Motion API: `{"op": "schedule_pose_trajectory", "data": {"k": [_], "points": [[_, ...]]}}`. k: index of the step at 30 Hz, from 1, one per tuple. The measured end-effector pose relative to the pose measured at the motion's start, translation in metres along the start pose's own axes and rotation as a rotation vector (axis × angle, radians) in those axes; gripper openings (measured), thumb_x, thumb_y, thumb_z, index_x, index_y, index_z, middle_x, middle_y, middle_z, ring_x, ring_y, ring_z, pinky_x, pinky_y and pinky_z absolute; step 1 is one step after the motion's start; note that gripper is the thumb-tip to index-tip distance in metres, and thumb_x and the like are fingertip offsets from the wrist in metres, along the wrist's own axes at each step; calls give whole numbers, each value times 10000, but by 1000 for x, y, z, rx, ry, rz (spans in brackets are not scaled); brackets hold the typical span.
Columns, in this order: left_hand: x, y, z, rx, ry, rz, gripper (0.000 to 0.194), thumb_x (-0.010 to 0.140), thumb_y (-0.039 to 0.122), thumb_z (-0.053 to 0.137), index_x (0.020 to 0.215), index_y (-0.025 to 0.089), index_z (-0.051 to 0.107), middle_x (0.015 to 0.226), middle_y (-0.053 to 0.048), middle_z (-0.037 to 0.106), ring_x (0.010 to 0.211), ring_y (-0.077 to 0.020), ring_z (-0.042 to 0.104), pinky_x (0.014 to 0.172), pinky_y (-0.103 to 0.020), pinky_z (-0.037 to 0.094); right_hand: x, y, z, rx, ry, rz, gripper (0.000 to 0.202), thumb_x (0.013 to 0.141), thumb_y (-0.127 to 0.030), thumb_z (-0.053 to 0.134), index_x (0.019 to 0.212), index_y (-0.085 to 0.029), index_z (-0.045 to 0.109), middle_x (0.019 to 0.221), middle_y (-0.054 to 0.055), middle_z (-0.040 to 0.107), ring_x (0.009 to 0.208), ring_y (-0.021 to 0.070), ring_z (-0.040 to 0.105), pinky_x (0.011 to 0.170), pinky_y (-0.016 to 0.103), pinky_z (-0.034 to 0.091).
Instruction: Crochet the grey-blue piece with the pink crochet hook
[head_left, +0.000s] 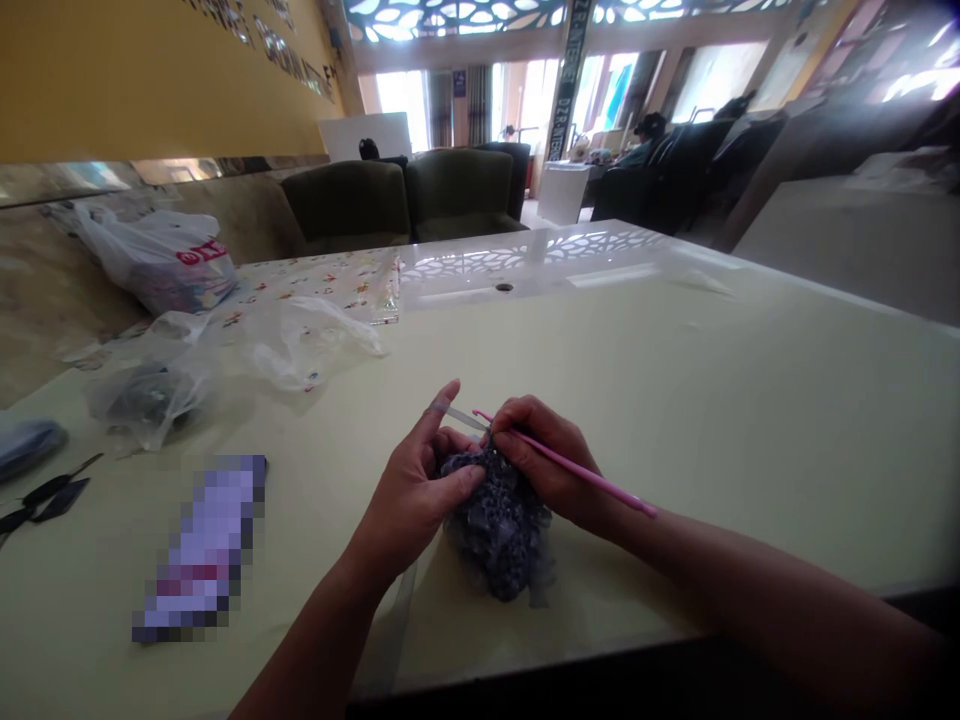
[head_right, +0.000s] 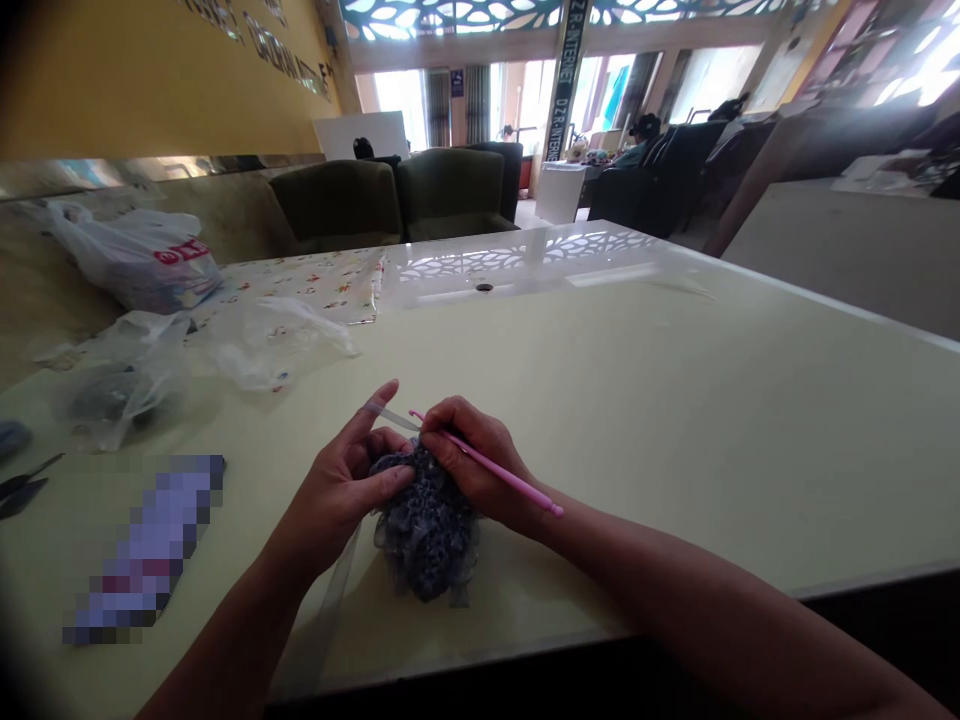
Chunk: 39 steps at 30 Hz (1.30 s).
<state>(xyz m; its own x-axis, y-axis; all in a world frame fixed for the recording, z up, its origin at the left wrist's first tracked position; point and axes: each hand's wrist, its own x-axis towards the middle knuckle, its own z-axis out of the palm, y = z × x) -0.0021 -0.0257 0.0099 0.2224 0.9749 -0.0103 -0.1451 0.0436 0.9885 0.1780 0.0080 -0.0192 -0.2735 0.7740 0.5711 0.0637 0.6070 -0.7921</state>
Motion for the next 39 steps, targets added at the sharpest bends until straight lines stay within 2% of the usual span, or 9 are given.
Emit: {"op": "schedule_pose_trajectory", "data": {"k": [4,9,15,19,23,26,28,33,39], "points": [[-2,1,0,67,-8,32,886,789,184,717,1556,322,297,892,5,597,835,-135,560,770,-274,447,2,0,-4,-70,-38,1,105,965,-280,572,1037,-205,559,855,-12,603,723,98,539,645,222,429],[-4,1,1,271,77,115,807,811,185,689,1536,318,359,860,18,556,793,-129,528,810,-281,435,7,0,-7,-218,-31,-99,154,978,-236,535,851,-171,593,782,-5,554,673,89,499,621,228,391],[-3,3,1,385,160,157,745,794,180,703,1485,313,458,824,34,567,801,-139,553,882,-290,420,8,-1,-6,-120,20,-116,136,977,-212,541,879,-179,631,811,8,569,708,104,521,636,238,405],[-1,4,-1,340,168,154,634,779,186,722,1388,294,582,836,14,607,934,-183,599,972,-331,394,8,1,-8,-4,2,-76,158,987,-250,544,910,-189,668,853,25,604,737,119,553,660,256,428],[1,4,-4,193,90,105,405,766,201,741,1167,247,712,808,-13,629,1161,-250,576,1009,-370,390,11,2,-15,118,-75,-77,156,975,-297,575,934,-200,690,929,53,649,835,158,611,721,290,487],[2,6,-7,153,31,94,158,770,191,737,925,223,733,847,-47,663,1373,-267,437,1039,-362,382,16,0,-23,165,-174,-84,154,971,-289,579,943,-200,701,949,63,659,892,176,631,762,311,518],[3,6,-8,163,15,86,82,771,176,732,840,218,715,944,-72,689,1446,-265,351,1043,-358,388,20,-1,-29,177,-276,-104,152,971,-273,579,955,-195,708,952,66,655,885,172,634,782,321,527],[3,6,-8,234,36,102,48,789,173,720,788,218,702,1039,-90,702,1475,-253,319,1076,-370,371,30,-5,-40,30,-477,-210,138,951,-260,608,939,-177,718,938,71,629,848,159,625,779,315,537],[1,5,-6,280,93,144,40,784,194,731,813,217,717,992,-73,712,1420,-258,404,1057,-357,394,31,-11,-39,-81,-477,-253,152,968,-237,575,925,-157,697,942,76,616,792,133,614,697,261,516]]}}
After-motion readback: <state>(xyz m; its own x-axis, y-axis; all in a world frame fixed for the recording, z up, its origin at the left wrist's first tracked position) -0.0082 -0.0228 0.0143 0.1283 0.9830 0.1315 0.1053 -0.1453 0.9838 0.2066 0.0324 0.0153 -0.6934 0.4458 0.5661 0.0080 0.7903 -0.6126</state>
